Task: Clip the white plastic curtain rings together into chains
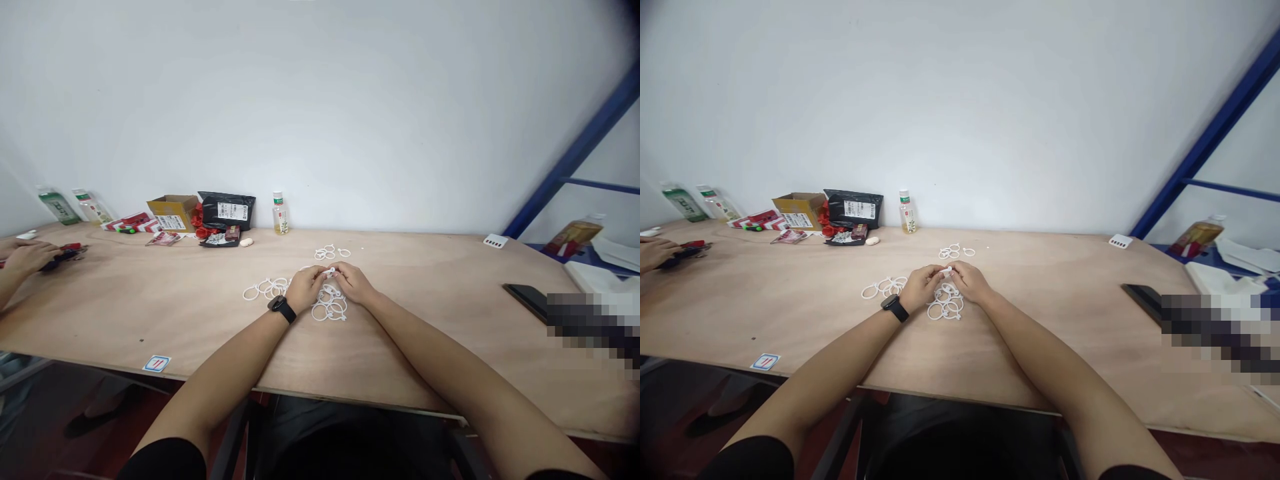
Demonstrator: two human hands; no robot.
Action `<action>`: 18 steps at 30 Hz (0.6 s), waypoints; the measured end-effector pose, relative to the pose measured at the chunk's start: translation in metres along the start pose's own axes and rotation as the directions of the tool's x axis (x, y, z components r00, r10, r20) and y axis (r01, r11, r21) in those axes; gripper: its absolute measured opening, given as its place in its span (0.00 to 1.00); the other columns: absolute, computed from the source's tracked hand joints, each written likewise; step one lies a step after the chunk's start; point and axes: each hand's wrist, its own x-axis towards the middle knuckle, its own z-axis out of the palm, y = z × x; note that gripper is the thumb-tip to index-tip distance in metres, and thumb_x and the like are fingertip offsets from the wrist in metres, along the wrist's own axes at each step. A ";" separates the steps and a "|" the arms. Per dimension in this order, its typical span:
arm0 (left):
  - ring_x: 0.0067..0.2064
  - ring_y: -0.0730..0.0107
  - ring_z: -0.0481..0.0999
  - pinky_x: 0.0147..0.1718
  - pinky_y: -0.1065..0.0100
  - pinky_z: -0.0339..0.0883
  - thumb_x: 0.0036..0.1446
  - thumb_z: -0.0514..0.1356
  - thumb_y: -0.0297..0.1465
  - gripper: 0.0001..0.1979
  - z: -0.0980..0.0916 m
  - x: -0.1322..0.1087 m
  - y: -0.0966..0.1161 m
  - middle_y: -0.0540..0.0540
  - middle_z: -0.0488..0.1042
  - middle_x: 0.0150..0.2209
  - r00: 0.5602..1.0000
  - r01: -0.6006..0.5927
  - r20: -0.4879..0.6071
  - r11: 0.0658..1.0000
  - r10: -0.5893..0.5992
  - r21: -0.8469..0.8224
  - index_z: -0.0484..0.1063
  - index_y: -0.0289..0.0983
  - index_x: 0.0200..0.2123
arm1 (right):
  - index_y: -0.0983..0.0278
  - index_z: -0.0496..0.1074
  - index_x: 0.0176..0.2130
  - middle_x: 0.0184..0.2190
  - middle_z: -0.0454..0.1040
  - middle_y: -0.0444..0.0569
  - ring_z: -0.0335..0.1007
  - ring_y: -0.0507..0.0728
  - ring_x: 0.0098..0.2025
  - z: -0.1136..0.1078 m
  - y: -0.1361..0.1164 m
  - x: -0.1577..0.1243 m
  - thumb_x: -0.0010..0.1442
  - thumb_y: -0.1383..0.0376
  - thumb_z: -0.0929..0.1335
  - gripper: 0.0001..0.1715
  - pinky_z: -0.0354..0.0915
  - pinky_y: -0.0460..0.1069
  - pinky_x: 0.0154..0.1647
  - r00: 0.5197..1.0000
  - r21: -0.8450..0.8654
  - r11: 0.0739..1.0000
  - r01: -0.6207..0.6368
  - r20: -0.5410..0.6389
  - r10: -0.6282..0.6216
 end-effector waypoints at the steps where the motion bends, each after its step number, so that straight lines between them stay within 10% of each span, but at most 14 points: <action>1: 0.43 0.67 0.77 0.44 0.67 0.69 0.63 0.54 0.32 0.11 0.000 0.000 0.000 0.46 0.79 0.43 1.000 -0.008 0.001 1.000 0.008 0.004 0.74 0.39 0.45 | 0.62 0.70 0.43 0.38 0.75 0.50 0.70 0.58 0.41 0.000 0.000 0.000 0.65 0.63 0.59 0.13 0.64 0.51 0.43 1.000 0.000 1.000 0.003 0.001 -0.003; 18: 0.40 0.68 0.76 0.39 0.68 0.68 0.63 0.52 0.31 0.11 0.002 -0.001 -0.002 0.47 0.79 0.39 1.000 -0.020 0.024 1.000 0.021 -0.016 0.73 0.38 0.44 | 0.62 0.71 0.40 0.35 0.75 0.49 0.69 0.57 0.38 -0.001 -0.002 0.000 0.63 0.65 0.60 0.11 0.62 0.49 0.40 1.000 0.004 1.000 -0.001 0.003 0.001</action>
